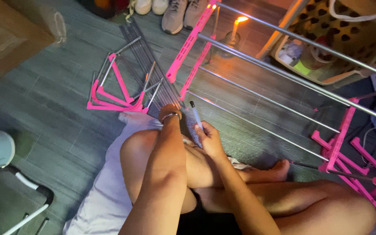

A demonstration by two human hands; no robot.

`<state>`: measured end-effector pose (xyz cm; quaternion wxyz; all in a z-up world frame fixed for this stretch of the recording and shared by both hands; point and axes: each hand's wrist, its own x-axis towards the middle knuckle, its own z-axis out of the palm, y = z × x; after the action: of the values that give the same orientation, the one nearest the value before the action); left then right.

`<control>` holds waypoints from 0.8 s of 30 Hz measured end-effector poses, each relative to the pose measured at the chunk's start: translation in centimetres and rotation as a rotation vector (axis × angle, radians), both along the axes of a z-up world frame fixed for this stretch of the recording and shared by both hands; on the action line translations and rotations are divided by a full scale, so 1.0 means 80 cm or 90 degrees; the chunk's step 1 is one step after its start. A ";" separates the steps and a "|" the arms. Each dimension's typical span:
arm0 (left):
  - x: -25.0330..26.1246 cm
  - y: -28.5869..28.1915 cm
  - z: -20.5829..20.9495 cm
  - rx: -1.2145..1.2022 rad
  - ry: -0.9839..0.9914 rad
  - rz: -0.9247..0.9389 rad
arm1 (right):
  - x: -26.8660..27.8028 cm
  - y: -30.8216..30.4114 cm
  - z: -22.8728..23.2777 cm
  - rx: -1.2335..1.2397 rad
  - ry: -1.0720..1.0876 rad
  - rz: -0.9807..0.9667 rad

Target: The person assembles a drying rack by fitting metal rods into pink plastic joints, using a lighter to heat the plastic to ensure a secure connection.

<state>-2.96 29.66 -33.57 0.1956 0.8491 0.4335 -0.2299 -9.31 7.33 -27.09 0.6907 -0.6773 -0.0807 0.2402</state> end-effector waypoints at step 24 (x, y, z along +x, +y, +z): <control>-0.054 -0.009 0.175 -0.302 -0.186 0.091 | 0.016 0.004 0.046 0.018 -0.026 -0.006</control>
<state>-7.26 28.95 -19.54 0.4648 0.7711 0.3934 -0.1861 -8.07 7.65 -23.43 0.6992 -0.6729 -0.0951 0.2219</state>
